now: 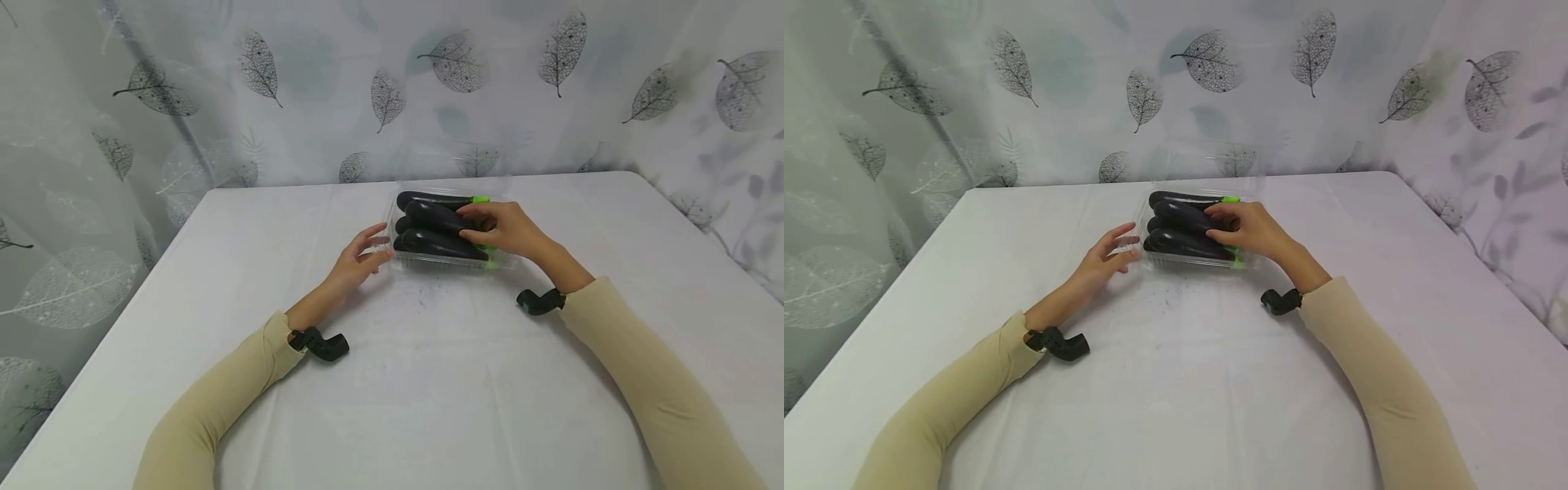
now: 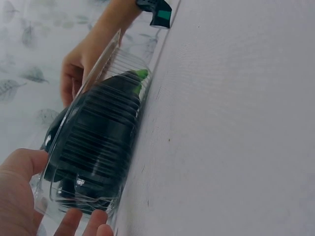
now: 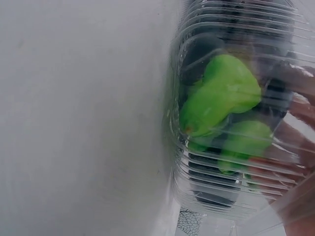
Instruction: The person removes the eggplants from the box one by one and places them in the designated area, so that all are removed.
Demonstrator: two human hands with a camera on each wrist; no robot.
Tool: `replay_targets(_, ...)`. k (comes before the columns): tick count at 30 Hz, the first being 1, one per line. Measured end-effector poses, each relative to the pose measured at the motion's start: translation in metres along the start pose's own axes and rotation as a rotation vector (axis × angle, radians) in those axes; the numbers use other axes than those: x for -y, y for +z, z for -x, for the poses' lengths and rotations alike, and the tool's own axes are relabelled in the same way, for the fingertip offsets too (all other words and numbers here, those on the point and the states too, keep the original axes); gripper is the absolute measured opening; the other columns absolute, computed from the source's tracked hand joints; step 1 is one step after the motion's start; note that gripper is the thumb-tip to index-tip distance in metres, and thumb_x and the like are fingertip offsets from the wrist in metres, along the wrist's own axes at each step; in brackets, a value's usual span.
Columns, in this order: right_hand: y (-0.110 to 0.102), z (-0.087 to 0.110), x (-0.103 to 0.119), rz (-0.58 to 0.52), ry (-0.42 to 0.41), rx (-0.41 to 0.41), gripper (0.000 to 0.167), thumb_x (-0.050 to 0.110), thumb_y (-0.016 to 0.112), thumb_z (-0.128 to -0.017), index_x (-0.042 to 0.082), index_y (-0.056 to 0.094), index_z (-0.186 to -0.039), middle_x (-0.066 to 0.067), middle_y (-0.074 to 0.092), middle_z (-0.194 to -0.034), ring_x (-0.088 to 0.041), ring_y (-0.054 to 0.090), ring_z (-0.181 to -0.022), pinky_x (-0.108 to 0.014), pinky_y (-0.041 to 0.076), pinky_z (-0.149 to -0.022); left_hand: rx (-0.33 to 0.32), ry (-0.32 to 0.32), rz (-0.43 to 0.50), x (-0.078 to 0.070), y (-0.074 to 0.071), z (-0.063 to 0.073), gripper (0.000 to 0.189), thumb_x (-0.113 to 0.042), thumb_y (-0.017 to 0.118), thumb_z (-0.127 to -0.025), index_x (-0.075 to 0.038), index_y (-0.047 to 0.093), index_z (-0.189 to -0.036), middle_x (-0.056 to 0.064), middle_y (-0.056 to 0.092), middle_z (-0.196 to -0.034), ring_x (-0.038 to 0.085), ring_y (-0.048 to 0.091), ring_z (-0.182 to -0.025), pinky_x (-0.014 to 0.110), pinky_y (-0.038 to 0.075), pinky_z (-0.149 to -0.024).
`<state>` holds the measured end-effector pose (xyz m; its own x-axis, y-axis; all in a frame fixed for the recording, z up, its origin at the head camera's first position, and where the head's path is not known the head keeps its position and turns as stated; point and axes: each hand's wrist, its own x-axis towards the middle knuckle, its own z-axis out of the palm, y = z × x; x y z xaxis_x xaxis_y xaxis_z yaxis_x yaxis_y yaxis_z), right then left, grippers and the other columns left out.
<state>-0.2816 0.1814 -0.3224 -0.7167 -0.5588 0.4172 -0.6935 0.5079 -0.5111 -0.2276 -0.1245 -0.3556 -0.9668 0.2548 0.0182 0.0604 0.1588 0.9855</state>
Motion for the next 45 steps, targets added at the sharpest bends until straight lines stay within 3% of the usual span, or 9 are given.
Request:
replay_targets(6,-0.002,0.001,-0.001,-0.014,-0.018,-0.055,0.041,0.005,0.076,-0.084,0.001,0.065,-0.123,-0.019,0.069,-0.11,-0.03,0.067,-0.092,-0.043,0.052,-0.076,-0.002,-0.002,0.006,0.0,0.001,-0.002,0.058,-0.018,0.062,-0.097,-0.023,0.039,-0.149,0.008,0.048,-0.144,0.026,0.055,-0.117,0.031,0.042,-0.085)
replay_targets(14,-0.005,0.004,0.001,-0.025,-0.017,-0.068,0.039,0.005,0.075,-0.085,0.002,0.066,-0.122,-0.016,0.07,-0.107,-0.028,0.065,-0.089,-0.042,0.051,-0.075,0.001,0.009,0.009,0.002,0.002,-0.004,0.057,-0.018,0.062,-0.096,-0.023,0.04,-0.149,0.008,0.049,-0.143,0.026,0.055,-0.116,0.031,0.043,-0.083)
replay_targets(29,-0.013,0.004,0.007,0.013,-0.076,-0.109,0.038,0.002,0.076,-0.083,0.0,0.066,-0.12,-0.016,0.07,-0.109,-0.025,0.064,-0.088,-0.028,0.051,-0.077,-0.005,-0.007,0.011,0.004,0.003,-0.001,0.058,-0.017,0.062,-0.096,-0.021,0.039,-0.15,0.009,0.048,-0.144,0.027,0.056,-0.115,0.031,0.042,-0.083)
replay_targets(36,-0.019,0.004,0.008,0.006,-0.104,-0.163,0.04,-0.004,0.076,-0.08,-0.003,0.066,-0.119,-0.017,0.07,-0.108,-0.024,0.063,-0.088,-0.016,0.048,-0.077,-0.006,-0.006,0.008,0.003,0.002,0.0,0.058,-0.017,0.062,-0.096,-0.022,0.039,-0.149,0.009,0.049,-0.144,0.026,0.055,-0.116,0.03,0.043,-0.084)
replay_targets(45,-0.026,0.001,0.01,-0.013,-0.139,-0.231,0.042,-0.006,0.076,-0.079,-0.003,0.066,-0.12,-0.017,0.07,-0.111,-0.023,0.062,-0.088,-0.015,0.048,-0.077,-0.008,-0.007,0.011,0.002,0.0,-0.002,0.058,-0.018,0.063,-0.096,-0.023,0.039,-0.149,0.008,0.048,-0.144,0.026,0.055,-0.116,0.031,0.042,-0.085)
